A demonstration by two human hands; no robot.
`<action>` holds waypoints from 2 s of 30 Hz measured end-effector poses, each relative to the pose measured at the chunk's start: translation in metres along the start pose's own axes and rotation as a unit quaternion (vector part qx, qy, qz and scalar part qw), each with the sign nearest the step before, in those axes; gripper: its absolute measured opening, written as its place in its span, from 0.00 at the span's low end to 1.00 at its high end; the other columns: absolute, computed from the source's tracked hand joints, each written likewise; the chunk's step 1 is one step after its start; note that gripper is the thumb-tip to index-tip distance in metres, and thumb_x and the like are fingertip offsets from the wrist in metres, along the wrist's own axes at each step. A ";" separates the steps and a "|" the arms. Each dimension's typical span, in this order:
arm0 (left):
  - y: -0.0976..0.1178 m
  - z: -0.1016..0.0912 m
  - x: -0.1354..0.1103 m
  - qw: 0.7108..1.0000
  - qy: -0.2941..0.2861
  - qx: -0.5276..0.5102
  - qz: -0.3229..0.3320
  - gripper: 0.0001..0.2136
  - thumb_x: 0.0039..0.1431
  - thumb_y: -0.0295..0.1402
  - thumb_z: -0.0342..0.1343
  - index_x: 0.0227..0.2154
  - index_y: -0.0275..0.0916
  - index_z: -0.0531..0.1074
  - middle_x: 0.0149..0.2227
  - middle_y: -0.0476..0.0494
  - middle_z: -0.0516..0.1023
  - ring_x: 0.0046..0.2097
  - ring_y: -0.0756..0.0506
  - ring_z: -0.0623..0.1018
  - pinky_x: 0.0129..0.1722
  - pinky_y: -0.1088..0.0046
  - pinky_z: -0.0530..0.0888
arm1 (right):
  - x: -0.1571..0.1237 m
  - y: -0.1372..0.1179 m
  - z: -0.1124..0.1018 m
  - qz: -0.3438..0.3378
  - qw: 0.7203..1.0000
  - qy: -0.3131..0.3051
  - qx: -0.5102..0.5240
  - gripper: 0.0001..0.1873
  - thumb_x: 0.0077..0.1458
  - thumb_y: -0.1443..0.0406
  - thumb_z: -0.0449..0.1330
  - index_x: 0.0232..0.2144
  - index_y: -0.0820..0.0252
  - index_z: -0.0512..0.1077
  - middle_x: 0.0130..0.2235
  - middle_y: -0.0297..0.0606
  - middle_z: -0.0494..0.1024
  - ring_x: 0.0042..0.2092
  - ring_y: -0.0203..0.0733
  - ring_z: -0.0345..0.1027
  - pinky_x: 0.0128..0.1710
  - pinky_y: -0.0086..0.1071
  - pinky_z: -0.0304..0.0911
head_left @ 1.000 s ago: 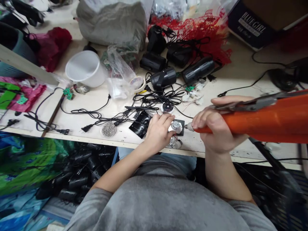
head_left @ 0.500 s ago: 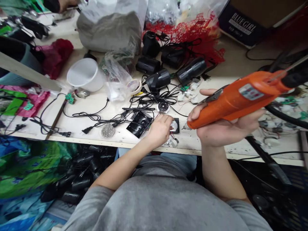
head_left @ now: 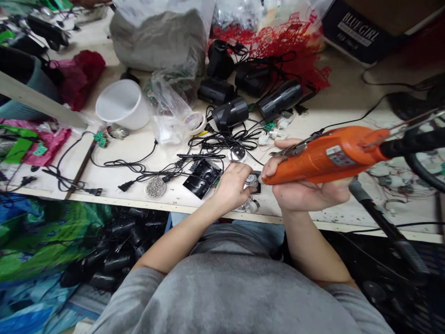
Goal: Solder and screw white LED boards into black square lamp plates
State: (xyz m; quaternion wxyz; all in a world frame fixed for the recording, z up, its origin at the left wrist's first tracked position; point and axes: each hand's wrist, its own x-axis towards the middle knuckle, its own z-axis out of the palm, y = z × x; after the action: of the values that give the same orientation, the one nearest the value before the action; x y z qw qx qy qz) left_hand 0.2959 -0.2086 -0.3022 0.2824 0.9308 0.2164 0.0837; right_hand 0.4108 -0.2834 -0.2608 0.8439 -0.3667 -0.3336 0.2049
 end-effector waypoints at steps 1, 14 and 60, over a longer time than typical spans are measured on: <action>0.000 0.000 0.000 1.000 0.002 -0.002 -0.002 0.12 0.56 0.31 0.65 0.41 0.39 0.70 0.45 0.40 0.77 0.50 0.38 0.74 0.50 0.61 0.72 | 0.000 0.000 0.000 0.005 1.000 -0.008 -0.003 0.27 0.53 0.39 0.56 0.34 0.52 0.81 0.30 0.39 0.80 0.20 0.42 0.66 0.16 0.38 0.56; -0.001 0.000 0.000 1.000 0.007 -0.021 -0.003 0.12 0.56 0.31 0.65 0.40 0.39 0.69 0.44 0.42 0.76 0.49 0.39 0.74 0.50 0.63 0.72 | -0.007 0.004 -0.008 0.043 0.999 -0.013 -0.015 0.32 0.52 0.36 0.53 0.37 0.53 0.80 0.26 0.39 0.77 0.21 0.44 0.64 0.18 0.39 0.57; -0.006 0.022 -0.011 0.987 0.120 -0.069 -0.080 0.25 0.49 0.24 0.62 0.52 0.40 0.68 0.50 0.41 0.78 0.50 0.38 0.72 0.53 0.59 0.72 | 0.002 0.016 0.015 0.093 0.995 -0.039 0.008 0.32 0.45 0.32 0.59 0.36 0.49 0.80 0.35 0.40 0.79 0.26 0.47 0.70 0.27 0.47 0.71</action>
State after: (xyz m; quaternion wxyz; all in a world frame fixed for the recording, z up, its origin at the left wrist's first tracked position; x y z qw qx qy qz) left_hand 0.2903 -0.2199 -0.3235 0.3240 0.8719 0.3160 0.1872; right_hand 0.3998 -0.2648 -0.2645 0.8106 -0.3812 -0.3286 0.2995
